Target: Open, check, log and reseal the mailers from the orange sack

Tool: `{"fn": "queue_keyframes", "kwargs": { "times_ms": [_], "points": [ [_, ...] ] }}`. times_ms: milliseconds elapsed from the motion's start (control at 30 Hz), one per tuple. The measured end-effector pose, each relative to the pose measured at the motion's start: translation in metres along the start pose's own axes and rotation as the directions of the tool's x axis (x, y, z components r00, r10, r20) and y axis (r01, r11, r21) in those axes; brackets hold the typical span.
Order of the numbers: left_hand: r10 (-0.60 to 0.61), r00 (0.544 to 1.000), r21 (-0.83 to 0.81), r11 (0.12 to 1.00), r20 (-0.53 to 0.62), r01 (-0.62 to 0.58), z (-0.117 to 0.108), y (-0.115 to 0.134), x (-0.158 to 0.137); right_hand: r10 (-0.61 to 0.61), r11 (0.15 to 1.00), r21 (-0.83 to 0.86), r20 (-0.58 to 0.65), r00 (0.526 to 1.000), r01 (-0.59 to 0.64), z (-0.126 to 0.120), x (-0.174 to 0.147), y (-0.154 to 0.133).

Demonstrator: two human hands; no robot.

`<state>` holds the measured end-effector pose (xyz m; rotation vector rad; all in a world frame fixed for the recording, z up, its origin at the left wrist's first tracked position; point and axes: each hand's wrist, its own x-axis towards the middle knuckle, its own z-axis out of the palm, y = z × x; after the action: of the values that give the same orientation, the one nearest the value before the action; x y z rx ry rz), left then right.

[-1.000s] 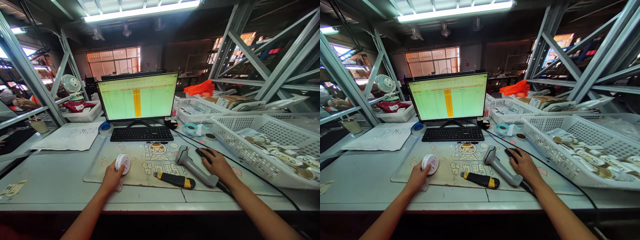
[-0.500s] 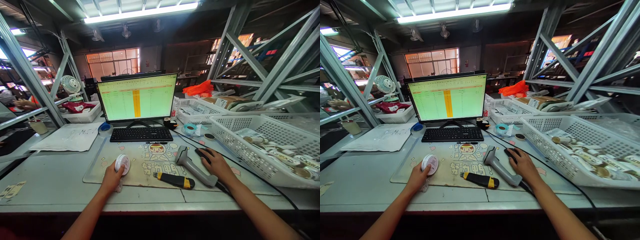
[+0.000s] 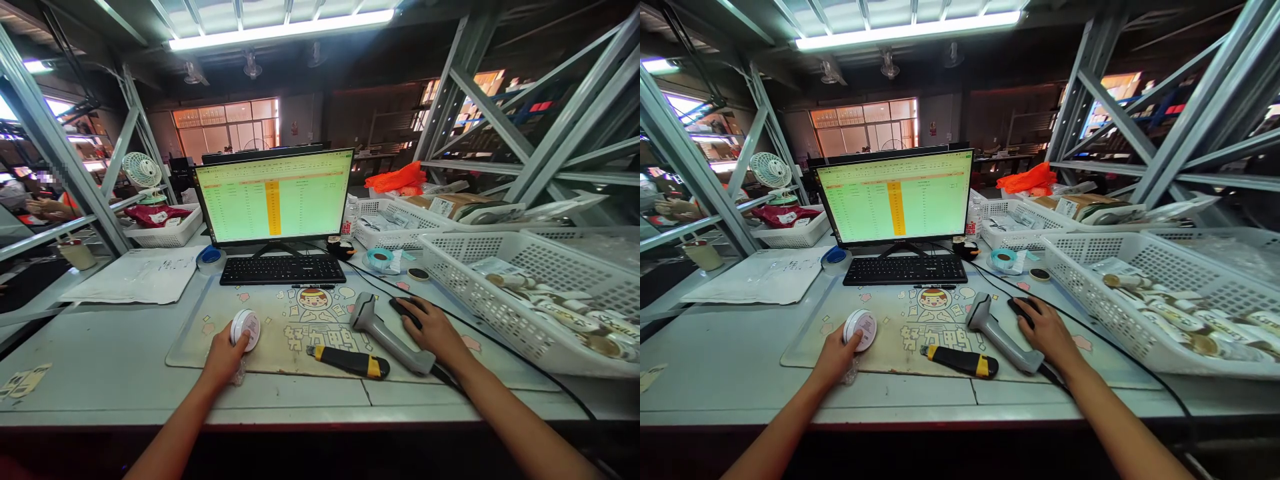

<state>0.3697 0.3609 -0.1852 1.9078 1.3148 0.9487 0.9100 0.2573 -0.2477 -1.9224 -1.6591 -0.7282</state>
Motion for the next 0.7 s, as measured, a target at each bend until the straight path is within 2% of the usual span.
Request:
{"fn": "queue_keyframes", "kwargs": {
  "times_ms": [100,233,333,433,700],
  "points": [
    [0.030,0.999,0.060,0.998,0.011,-0.030,0.000,0.004,-0.001,-0.011,1.000,0.002,0.001,1.000,0.011,-0.003,0.001,-0.001],
    [-0.004,1.000,0.149,0.989,-0.005,0.004,0.002,0.006,-0.002,-0.046,0.998,0.053,-0.009,0.999,0.047,-0.006,0.002,-0.002],
    [0.064,0.998,0.192,0.980,-0.022,-0.059,0.004,0.005,-0.001,-0.095,0.988,0.118,-0.031,0.995,0.098,-0.005,0.003,0.000],
    [0.106,0.994,0.166,0.981,-0.018,-0.101,0.005,0.005,0.000,-0.138,0.978,0.154,-0.048,0.989,0.143,-0.002,0.003,0.004],
    [0.070,0.996,0.098,0.993,-0.049,-0.065,0.005,0.003,0.000,-0.185,0.948,0.250,-0.067,0.980,0.196,0.005,0.008,0.011]
  ]
}}
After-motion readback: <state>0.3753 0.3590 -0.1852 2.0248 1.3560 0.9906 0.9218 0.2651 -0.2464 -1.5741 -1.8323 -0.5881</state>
